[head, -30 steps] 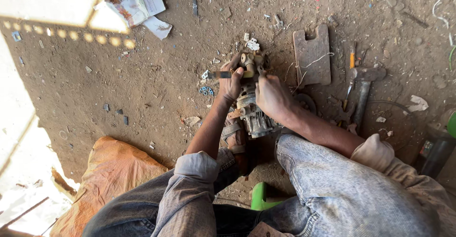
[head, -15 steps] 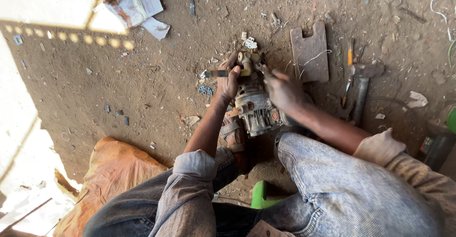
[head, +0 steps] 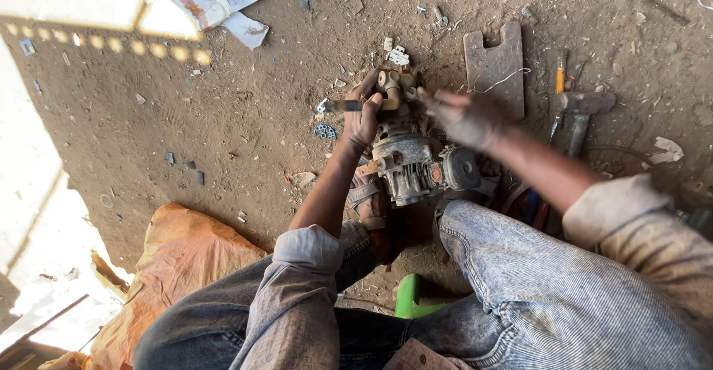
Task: The person sits on a small stool on the ground and uses pliers to manipulate a small metal component. They then use a hammer to tap the component and a screwdriver to adjust a larger mechanical assembly, likely an engine part, resting on the ground.
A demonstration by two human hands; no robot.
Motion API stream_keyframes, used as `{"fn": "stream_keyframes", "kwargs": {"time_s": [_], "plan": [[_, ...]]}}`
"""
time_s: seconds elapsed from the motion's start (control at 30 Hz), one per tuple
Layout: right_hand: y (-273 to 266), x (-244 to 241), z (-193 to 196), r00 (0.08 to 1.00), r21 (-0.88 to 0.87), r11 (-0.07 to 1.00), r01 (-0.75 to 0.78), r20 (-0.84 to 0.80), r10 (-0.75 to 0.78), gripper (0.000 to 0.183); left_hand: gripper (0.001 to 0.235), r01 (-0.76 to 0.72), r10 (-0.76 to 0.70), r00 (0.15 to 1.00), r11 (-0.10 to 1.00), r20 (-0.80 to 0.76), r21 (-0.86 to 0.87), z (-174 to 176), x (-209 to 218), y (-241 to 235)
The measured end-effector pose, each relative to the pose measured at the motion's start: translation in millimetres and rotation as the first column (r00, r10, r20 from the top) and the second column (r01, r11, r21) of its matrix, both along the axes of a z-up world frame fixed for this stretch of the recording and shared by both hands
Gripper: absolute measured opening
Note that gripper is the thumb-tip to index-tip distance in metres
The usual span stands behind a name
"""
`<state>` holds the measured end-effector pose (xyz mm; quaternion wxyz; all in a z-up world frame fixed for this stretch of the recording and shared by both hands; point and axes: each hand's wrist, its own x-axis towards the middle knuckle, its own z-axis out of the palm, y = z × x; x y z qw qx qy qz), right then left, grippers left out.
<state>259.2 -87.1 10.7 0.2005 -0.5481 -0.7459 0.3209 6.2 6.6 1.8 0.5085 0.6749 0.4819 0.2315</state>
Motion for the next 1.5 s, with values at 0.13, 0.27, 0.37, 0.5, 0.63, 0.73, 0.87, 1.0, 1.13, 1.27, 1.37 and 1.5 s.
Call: {"fn": "stream_keyframes", "kwargs": {"time_s": [0.13,0.27,0.37,0.5,0.63,0.73,0.87,1.0,1.13,1.27,1.37,1.5], "plan": [[40.1,31.4,-29.6,0.951,0.543,0.810,-0.223,0.302,0.059,0.062,0.089,-0.012,0.012,1.000,1.000,-0.010,0.014,-2.5,1.3,3.7],[42.7,32.0,-36.3,0.992,0.505,0.862,-0.032,0.119,-0.033,0.027,0.088,-0.031,0.038,0.994,0.997,0.098,-0.068,-6.1,-2.1,-1.9],[35.0,48.9,-16.3,0.982,0.222,0.960,0.170,-0.114,-0.148,0.010,0.088,-0.025,0.025,1.000,0.999,0.006,-0.024,-11.0,-6.1,-6.8],[-1.1,27.7,33.0,0.949,-0.079,0.947,0.310,-0.023,-0.313,0.019,0.086,-0.024,0.032,0.994,0.996,-0.100,0.082,-15.0,-8.6,-7.7],[-14.4,-15.1,45.9,0.958,0.065,0.956,0.286,-0.060,-0.282,0.033,0.089,-0.024,0.024,1.000,1.000,-0.010,-0.006,-7.9,-4.1,-4.1],[-21.7,-35.5,48.4,0.968,0.020,0.968,0.249,-0.045,-0.247,0.049,0.089,-0.016,0.021,0.993,0.999,-0.113,0.047,-2.3,-1.6,-2.9],[-21.6,-53.9,59.3,0.982,-0.155,0.969,0.191,0.028,-0.189,0.060,0.091,-0.016,0.016,1.000,1.000,-0.006,0.009,-3.6,-1.4,-2.9],[-11.8,-63.0,76.1,0.968,-0.290,0.944,0.155,0.236,-0.086,0.062,0.089,-0.012,0.011,1.000,1.000,0.013,0.029,-5.9,-2.6,-3.2],[-2.4,-67.5,82.5,0.950,-0.388,0.913,0.124,0.313,0.004,0.068,0.086,0.004,0.000,0.998,0.998,-0.065,0.067,-1.9,-2.4,-1.3],[-4.4,-34.4,66.8,0.983,-0.230,0.971,0.071,0.182,-0.028,0.066,0.085,-0.017,0.019,0.999,0.999,-0.046,0.045,1.9,-0.1,-2.0],[15.0,6.4,25.8,0.997,-0.083,0.995,0.061,0.053,-0.056,0.059,0.085,-0.022,0.022,1.000,1.000,0.017,0.010,4.7,5.4,2.0],[74.4,27.8,-23.3,0.946,0.584,0.797,-0.155,0.321,-0.052,0.023,0.088,-0.024,0.026,0.999,0.999,0.035,-0.032,7.6,3.2,5.6]]}}
